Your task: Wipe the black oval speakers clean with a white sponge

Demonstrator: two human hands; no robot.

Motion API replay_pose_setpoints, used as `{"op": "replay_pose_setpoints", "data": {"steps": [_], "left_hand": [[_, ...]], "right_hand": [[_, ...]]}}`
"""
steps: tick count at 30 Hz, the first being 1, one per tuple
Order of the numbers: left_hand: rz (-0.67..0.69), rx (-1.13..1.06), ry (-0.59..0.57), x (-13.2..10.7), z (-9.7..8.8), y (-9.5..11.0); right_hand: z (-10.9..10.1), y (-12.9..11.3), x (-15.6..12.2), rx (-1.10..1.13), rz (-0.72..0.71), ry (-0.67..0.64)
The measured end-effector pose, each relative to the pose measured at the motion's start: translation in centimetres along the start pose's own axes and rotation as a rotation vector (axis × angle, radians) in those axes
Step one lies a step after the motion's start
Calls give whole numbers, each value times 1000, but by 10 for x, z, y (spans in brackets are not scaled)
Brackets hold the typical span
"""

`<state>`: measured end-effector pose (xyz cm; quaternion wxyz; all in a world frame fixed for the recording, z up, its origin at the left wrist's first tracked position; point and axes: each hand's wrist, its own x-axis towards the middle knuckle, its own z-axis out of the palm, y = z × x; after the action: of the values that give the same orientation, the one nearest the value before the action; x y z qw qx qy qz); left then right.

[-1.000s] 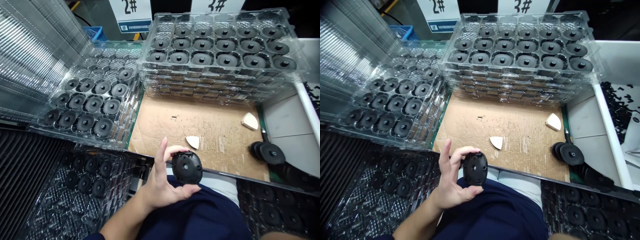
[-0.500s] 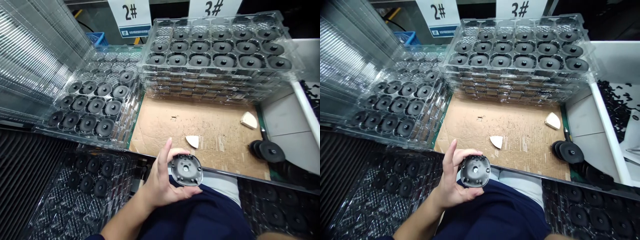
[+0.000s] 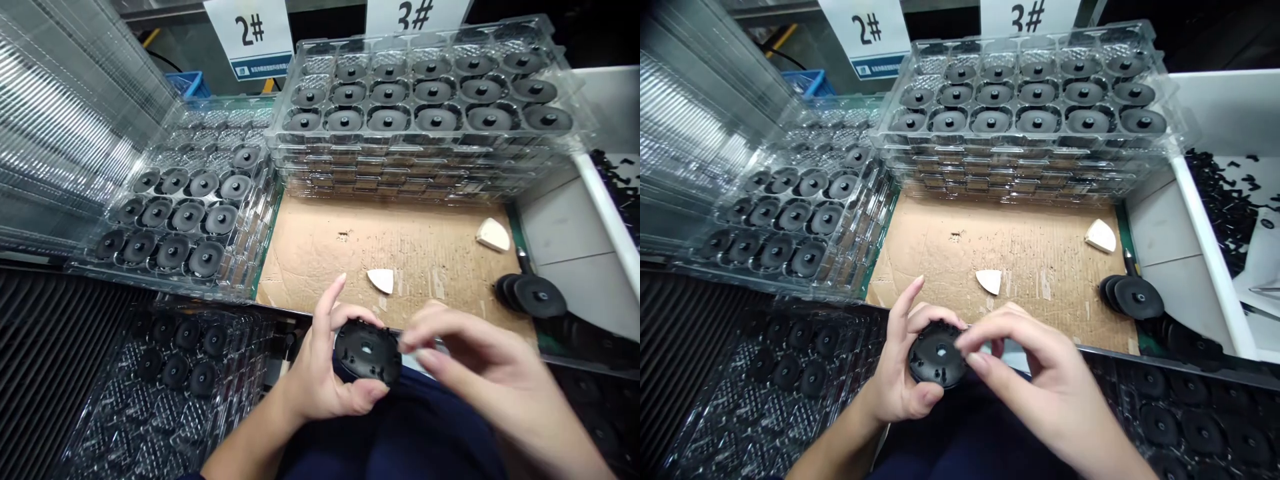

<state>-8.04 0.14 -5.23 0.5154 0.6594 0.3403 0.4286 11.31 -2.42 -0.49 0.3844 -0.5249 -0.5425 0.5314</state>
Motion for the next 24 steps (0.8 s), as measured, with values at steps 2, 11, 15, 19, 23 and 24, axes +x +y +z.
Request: {"op": "replay_pose_setpoints", "data": {"steps": [2, 11, 15, 19, 23, 24], "left_hand": [[-30, -43, -42, 0, 0, 0], [-212, -253, -138, 0, 1, 4], [-252, -263, -157, -1, 3, 5], [-276, -291, -194, -1, 6, 5], [-273, -279, -239, -1, 7, 6], [-276, -264, -245, -2, 8, 6]], "right_hand": [[8, 0, 13, 84, 46, -77], [6, 3, 21, 290, 175, -246], [5, 4, 24, 295, 185, -246], [5, 4, 23, 386, 212, -271], [3, 3, 21, 502, 252, -324], [3, 3, 20, 527, 261, -335]]}}
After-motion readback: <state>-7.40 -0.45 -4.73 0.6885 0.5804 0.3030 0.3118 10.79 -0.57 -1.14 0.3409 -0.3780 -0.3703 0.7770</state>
